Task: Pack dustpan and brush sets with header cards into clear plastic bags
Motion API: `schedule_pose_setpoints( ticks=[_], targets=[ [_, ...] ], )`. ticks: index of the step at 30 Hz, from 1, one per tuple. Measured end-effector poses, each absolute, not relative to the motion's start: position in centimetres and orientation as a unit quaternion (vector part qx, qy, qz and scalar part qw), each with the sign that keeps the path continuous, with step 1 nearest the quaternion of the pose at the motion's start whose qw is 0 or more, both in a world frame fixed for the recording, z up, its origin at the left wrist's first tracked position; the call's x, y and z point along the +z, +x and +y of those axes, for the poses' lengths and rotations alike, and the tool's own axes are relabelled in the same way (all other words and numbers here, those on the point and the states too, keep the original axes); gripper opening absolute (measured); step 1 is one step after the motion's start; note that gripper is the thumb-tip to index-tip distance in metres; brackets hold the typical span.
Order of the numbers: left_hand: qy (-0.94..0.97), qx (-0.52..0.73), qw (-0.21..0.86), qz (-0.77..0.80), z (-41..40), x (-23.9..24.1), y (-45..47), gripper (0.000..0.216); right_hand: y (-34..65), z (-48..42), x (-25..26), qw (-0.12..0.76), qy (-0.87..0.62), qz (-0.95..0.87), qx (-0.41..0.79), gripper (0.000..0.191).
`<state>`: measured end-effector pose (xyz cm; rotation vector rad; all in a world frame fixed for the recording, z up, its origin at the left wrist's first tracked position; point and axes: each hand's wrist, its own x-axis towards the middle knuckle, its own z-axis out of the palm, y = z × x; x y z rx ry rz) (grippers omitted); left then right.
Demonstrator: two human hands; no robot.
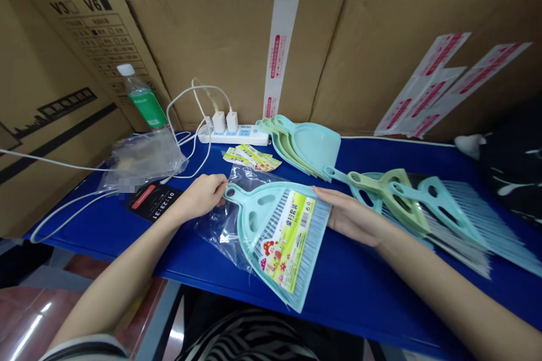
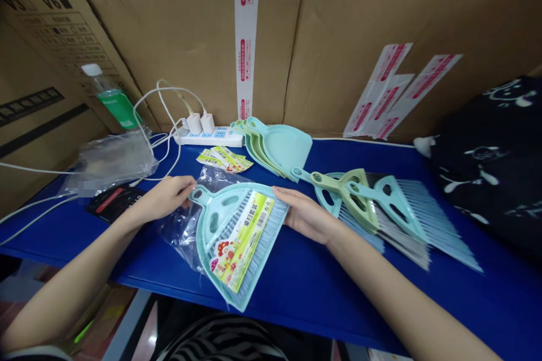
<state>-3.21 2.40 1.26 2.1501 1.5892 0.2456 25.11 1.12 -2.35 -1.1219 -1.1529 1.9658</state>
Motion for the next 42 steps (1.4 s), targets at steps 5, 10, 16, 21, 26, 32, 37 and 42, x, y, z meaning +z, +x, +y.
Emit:
schedule_pose_setpoints(
  ticks=[5,10,16,21,26,32,37,42],
  targets=[
    [0.778,0.084,0.218,0.584,2.4,1.4,-3.2,0.024,25.1,1.1,-2.3,0.301,-0.426,-0.431,0.736,0.023],
    [0.774,0.084,0.198,0.595,2.4,1.7,-3.3,0.025,25.1,1.0,-2.3,0.309,-0.415,-0.458,0.723,0.026],
    [0.774,0.076,0.208,0.593,2.3,1.7,-3.1,0.025,24.4,1.0,-1.2,0.324,-0.418,-0.468,0.708,0.047],
    [0.771,0.074,0.207,0.597,2.2,1.4,-3.0,0.022,23.8,1.0,-1.3,0.358,-0.441,-0.384,0.728,0.050],
    [0.770,0.061,0.197,0.605,2.3,1.5,-3.0,0.023,23.7,0.7,-2.3,0.365,-0.440,-0.394,0.719,0.039],
    [0.764,0.036,0.173,0.620,2.3,1.7,-3.0,0.021,23.5,0.7,-2.1,0.382,-0.444,-0.321,0.745,0.029],
    [0.758,0.008,0.147,0.635,2.4,1.4,-2.8,0.020,23.6,0.9,-2.4,0.382,-0.438,-0.276,0.765,0.031],
    [0.751,-0.015,0.123,0.648,2.5,1.6,-2.9,0.021,24.2,1.0,-3.1,0.365,-0.411,-0.306,0.778,0.027]
  ],
)
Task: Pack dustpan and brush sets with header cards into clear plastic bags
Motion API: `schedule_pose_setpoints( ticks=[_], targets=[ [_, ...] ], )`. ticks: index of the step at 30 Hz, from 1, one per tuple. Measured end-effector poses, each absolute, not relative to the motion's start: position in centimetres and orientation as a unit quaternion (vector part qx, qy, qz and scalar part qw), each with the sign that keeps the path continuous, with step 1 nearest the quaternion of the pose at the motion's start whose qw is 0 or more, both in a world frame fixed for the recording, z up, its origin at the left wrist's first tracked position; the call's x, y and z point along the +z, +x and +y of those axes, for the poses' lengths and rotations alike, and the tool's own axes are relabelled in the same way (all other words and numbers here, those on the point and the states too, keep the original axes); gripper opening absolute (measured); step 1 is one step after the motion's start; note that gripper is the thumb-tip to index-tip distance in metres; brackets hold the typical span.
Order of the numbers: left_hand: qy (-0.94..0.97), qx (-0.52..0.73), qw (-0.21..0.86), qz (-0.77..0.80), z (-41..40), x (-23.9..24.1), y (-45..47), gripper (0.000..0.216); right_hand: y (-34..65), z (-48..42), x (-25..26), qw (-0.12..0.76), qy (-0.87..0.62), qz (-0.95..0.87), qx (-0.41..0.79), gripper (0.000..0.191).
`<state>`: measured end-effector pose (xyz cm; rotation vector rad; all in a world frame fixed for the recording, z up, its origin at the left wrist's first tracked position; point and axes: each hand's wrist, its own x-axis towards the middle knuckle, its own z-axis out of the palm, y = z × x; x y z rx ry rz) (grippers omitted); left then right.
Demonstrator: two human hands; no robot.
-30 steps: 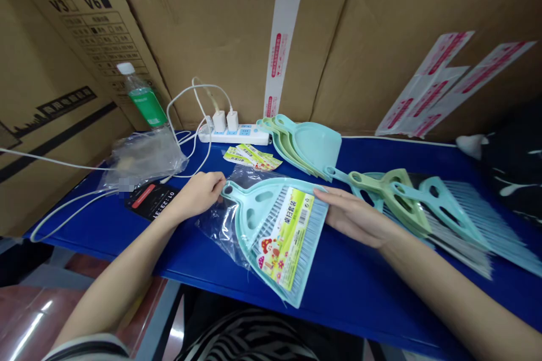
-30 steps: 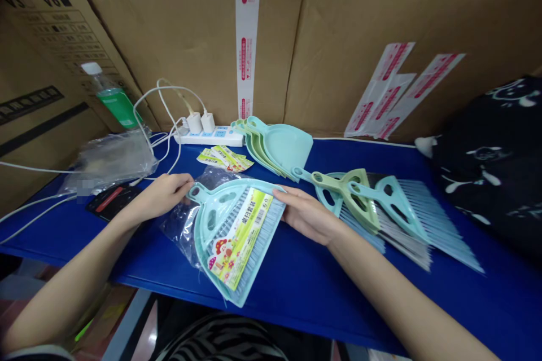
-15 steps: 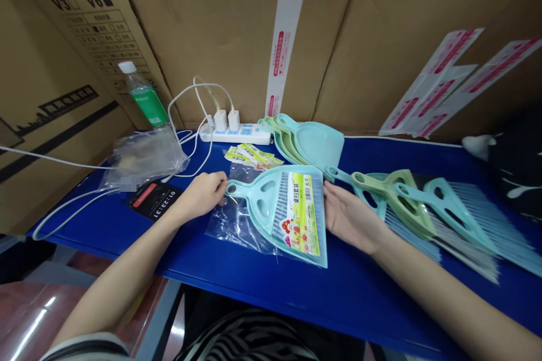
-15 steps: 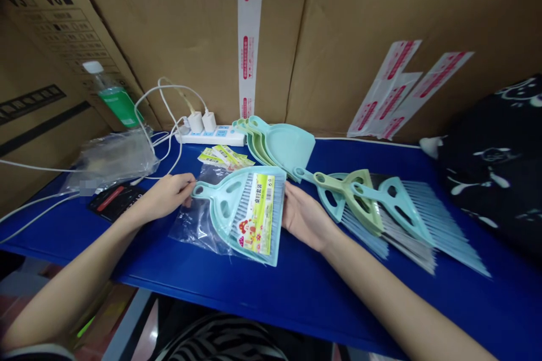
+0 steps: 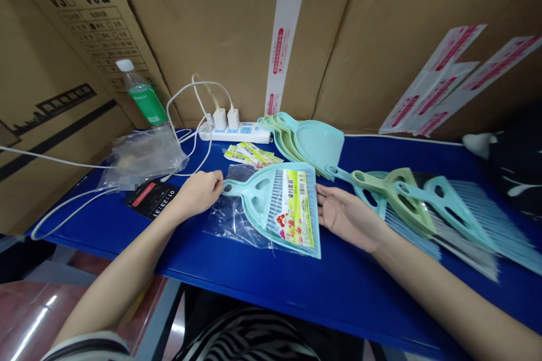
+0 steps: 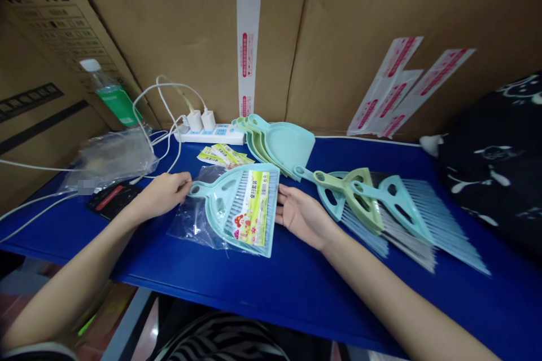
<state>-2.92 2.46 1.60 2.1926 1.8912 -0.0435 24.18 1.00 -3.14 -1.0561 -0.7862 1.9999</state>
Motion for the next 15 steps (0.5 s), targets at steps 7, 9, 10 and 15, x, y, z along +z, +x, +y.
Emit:
schedule_pose_setpoints(
  ticks=[7,9,10,15],
  targets=[
    [0.757,-0.024,0.123,0.641,2.40,1.52,-2.79,0.022,24.30,0.70,-3.25,0.378,-0.397,-0.373,0.748,0.035],
    [0.762,-0.022,0.126,0.635,2.35,1.37,-2.73,0.022,24.25,0.64,-3.16,0.378,-0.402,-0.379,0.743,0.036],
    [0.763,-0.020,0.128,0.633,2.33,1.29,-2.70,0.021,24.23,0.62,-3.14,0.376,-0.408,-0.380,0.740,0.037],
    [0.772,-0.016,0.143,0.619,2.28,1.00,-2.49,0.021,23.84,0.38,-2.97,0.370,-0.447,-0.382,0.720,0.043]
  ],
)
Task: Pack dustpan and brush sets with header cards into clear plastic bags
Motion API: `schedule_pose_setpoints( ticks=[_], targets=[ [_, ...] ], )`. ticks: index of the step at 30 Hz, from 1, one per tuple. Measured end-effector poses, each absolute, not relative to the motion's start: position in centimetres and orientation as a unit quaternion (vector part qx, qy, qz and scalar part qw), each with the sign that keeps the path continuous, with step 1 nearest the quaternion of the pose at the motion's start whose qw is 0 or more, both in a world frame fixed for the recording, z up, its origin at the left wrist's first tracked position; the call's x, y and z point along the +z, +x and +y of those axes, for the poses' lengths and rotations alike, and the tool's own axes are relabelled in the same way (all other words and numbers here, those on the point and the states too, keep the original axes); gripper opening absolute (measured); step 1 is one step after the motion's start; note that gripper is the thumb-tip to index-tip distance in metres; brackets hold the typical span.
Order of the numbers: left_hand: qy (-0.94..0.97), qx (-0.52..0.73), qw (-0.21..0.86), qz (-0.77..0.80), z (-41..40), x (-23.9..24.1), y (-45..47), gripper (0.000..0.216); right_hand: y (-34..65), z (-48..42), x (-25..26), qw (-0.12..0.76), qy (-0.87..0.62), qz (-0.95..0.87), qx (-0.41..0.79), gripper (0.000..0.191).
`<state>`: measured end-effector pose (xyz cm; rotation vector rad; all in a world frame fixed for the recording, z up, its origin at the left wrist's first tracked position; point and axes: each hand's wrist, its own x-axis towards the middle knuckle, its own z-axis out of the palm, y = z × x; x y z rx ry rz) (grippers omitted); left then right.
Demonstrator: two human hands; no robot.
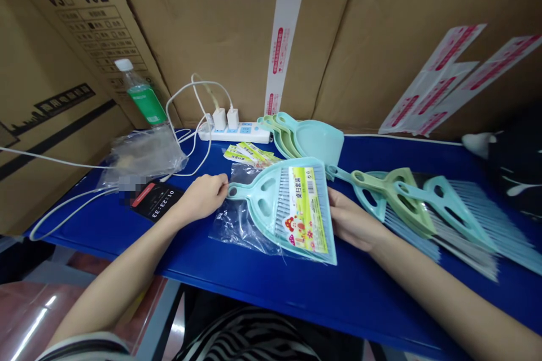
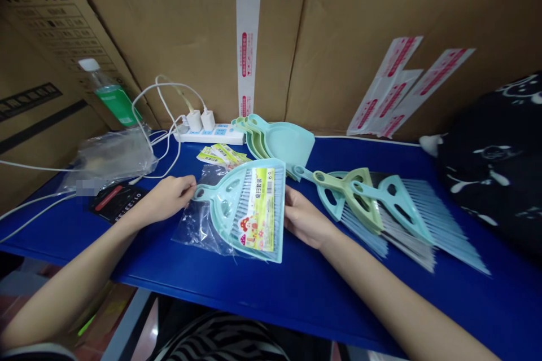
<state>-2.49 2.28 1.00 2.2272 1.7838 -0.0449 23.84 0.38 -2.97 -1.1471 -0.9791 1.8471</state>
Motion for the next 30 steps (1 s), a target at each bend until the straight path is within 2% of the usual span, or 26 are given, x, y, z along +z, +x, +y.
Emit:
schedule_pose_setpoints(
  ticks=[8,13,21,27,30],
  targets=[
    [0.778,-0.016,0.151,0.610,2.2,1.1,-2.5,0.023,23.4,0.1,-2.6,0.356,-0.452,-0.399,0.714,0.041],
    [0.765,-0.029,0.123,0.632,2.4,1.4,-2.7,0.023,23.9,0.6,-2.9,0.363,-0.428,-0.412,0.718,0.048],
    [0.755,-0.068,0.083,0.647,2.2,2.0,-2.5,0.024,25.1,1.0,-2.6,0.332,-0.407,-0.467,0.712,0.045],
    [0.747,-0.080,0.050,0.657,2.3,1.9,-2.4,0.026,25.5,1.6,-3.1,0.322,-0.437,-0.447,0.711,0.027],
    [0.755,-0.081,0.051,0.649,2.1,1.7,-2.4,0.025,25.2,1.3,-3.1,0.334,-0.447,-0.478,0.679,0.038]
  ],
)
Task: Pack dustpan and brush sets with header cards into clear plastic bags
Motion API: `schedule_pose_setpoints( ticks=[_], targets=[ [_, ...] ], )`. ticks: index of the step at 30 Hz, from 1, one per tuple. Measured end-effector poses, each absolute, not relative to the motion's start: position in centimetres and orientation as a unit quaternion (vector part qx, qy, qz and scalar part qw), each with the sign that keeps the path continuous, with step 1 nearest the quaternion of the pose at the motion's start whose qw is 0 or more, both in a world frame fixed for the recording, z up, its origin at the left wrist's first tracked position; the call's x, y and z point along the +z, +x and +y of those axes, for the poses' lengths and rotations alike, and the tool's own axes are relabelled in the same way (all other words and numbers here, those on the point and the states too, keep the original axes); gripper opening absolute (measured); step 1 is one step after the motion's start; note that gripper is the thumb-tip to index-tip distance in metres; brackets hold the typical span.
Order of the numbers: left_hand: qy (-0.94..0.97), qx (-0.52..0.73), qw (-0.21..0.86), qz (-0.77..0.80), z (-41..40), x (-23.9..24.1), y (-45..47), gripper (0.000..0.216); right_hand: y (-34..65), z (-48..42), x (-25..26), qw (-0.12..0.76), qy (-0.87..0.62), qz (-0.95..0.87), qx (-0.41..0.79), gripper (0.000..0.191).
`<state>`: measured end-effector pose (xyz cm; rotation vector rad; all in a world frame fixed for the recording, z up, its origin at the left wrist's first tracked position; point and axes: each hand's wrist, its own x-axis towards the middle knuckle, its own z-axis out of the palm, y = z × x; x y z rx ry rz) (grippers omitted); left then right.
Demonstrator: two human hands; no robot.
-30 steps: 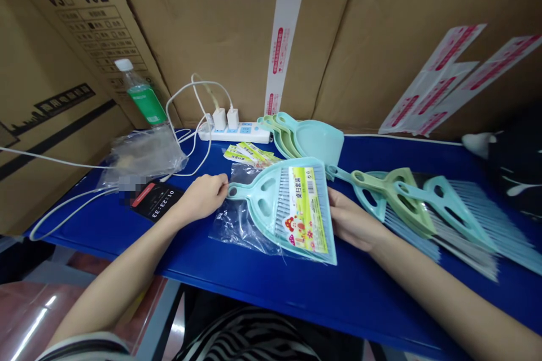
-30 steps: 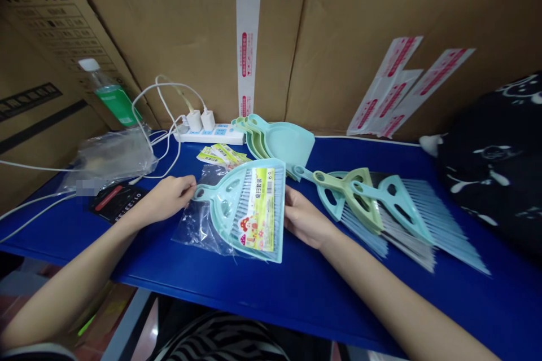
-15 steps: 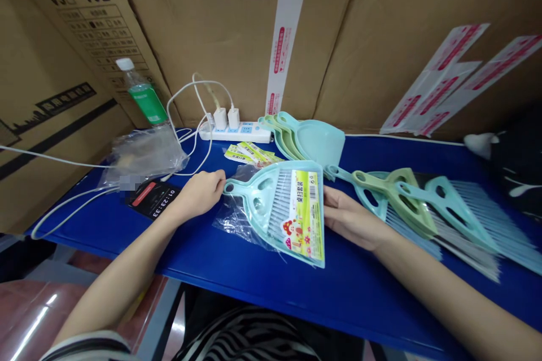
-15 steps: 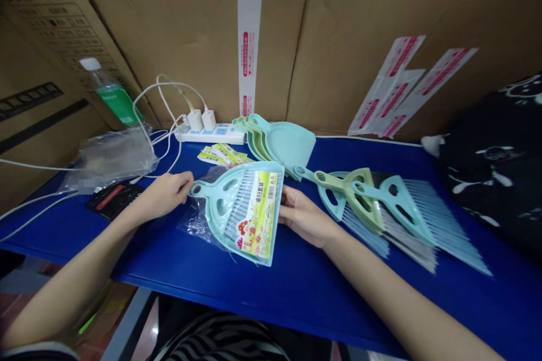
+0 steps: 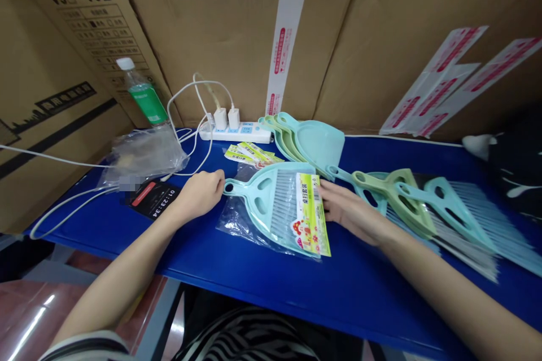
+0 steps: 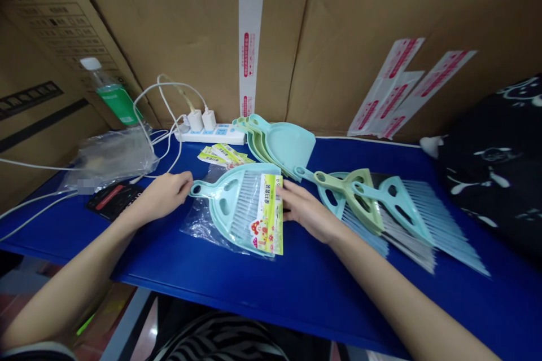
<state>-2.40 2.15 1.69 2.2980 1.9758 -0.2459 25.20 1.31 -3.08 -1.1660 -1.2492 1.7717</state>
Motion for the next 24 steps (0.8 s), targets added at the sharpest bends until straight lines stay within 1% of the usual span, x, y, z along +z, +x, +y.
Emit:
schedule_pose_setpoints(
  ticks=[4,6,8,13,16,18,20,24],
  targets=[
    [0.767,-0.081,0.055,0.634,1.9,1.5,-2.1,0.023,24.5,0.7,-3.4,0.364,-0.448,-0.516,0.633,0.080],
    [0.771,-0.083,0.056,0.628,1.8,1.5,-1.9,0.023,24.1,0.6,-3.8,0.385,-0.458,-0.511,0.618,0.093],
    [0.775,-0.085,0.058,0.624,1.6,1.5,-1.7,0.023,23.8,0.5,-4.1,0.400,-0.469,-0.505,0.604,0.100],
    [0.776,-0.089,0.056,0.622,1.4,1.5,-1.4,0.024,23.4,0.3,-4.4,0.420,-0.483,-0.506,0.578,0.107],
    [0.770,-0.095,0.048,0.629,1.4,1.6,-1.3,0.025,23.3,0.1,-3.9,0.414,-0.502,-0.492,0.578,0.116],
    [0.763,-0.100,0.040,0.638,1.4,1.5,-1.2,0.026,23.3,-0.1,-3.5,0.406,-0.499,-0.493,0.586,0.119],
    [0.755,-0.104,0.031,0.647,1.4,1.5,-1.2,0.026,23.3,-0.2,-3.3,0.400,-0.486,-0.505,0.590,0.115],
    [0.745,-0.105,0.016,0.658,1.4,1.2,-1.3,0.028,23.5,-0.3,-3.3,0.385,-0.471,-0.550,0.573,0.100]
  ],
)
